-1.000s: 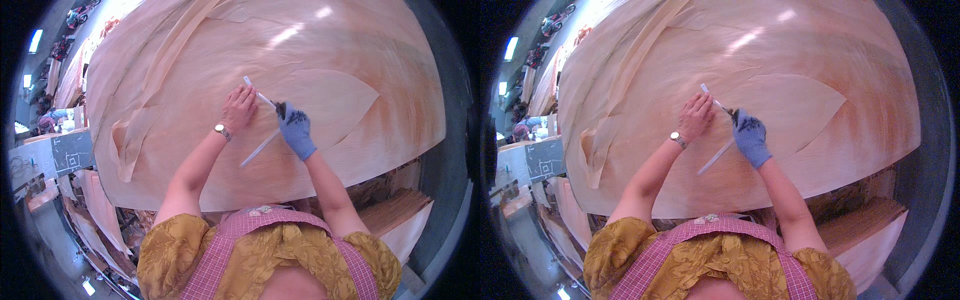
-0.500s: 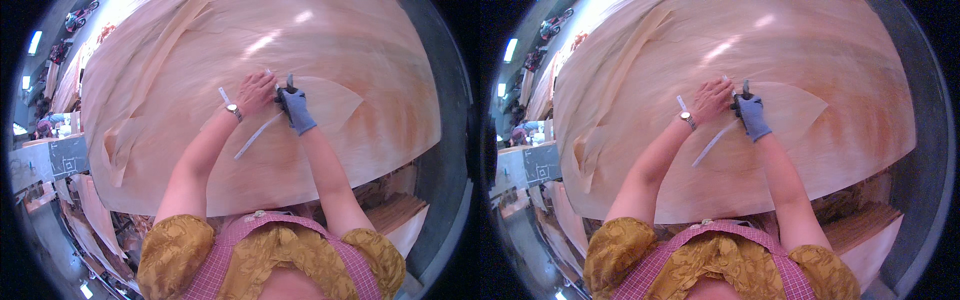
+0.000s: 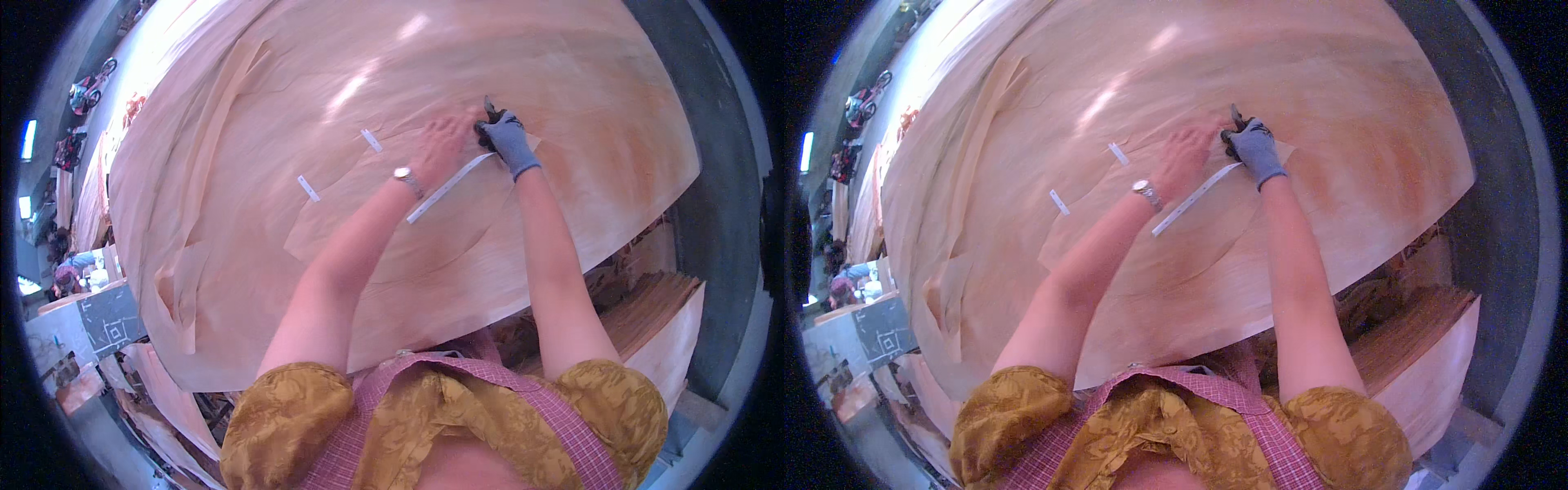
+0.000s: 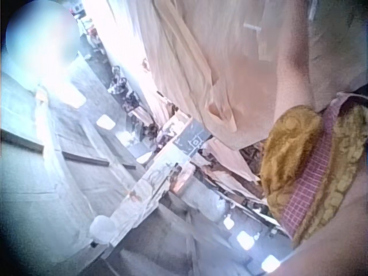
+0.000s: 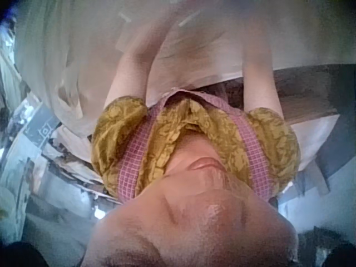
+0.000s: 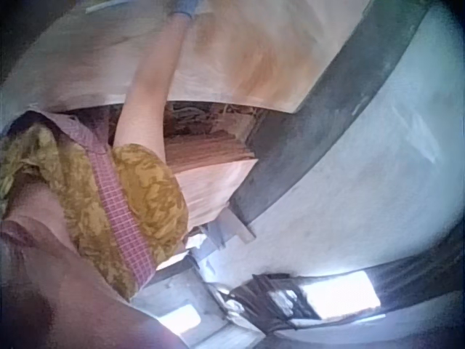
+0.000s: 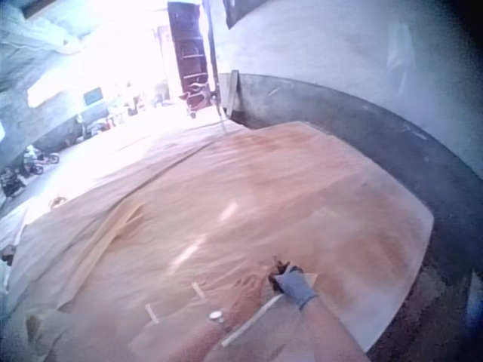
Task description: The person handles and trims large sheets of wood veneer by hand, using a small handheld blade to cut sections and applying adhesive strips to secure or mark the material.
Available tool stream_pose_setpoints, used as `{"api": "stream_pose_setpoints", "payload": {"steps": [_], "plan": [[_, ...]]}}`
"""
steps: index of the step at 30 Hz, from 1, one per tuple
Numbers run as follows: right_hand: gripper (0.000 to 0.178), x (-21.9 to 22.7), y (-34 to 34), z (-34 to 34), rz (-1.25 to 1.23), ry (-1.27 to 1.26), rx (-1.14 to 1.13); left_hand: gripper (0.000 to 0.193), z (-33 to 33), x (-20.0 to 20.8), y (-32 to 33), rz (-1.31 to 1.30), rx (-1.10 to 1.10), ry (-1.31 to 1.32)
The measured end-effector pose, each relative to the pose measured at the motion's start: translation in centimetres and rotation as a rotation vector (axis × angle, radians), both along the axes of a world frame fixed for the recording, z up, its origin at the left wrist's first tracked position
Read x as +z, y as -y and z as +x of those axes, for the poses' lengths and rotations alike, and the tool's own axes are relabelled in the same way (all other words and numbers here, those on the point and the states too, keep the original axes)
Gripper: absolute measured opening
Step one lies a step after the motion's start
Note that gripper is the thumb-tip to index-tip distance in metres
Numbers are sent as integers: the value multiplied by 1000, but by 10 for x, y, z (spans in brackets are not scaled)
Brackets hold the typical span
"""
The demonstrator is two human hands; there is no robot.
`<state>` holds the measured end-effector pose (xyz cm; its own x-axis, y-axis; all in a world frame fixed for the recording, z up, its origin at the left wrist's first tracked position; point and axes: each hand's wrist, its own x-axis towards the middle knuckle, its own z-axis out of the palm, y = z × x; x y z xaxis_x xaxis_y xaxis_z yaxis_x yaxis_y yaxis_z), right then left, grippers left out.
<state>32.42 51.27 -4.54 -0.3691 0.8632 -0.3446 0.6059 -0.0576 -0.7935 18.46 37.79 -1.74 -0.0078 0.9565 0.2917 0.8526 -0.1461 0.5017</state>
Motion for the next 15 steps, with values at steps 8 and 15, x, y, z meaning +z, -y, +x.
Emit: {"api": "stream_pose_setpoints", "payload": {"steps": [8,15], "plan": [[22,12,64,46,-265,-313,-278,54,21,-4,-1,-95,8,-312],[16,19,48,95,-102,-395,-327,50,32,4,-13,-116,24,-345]]}}
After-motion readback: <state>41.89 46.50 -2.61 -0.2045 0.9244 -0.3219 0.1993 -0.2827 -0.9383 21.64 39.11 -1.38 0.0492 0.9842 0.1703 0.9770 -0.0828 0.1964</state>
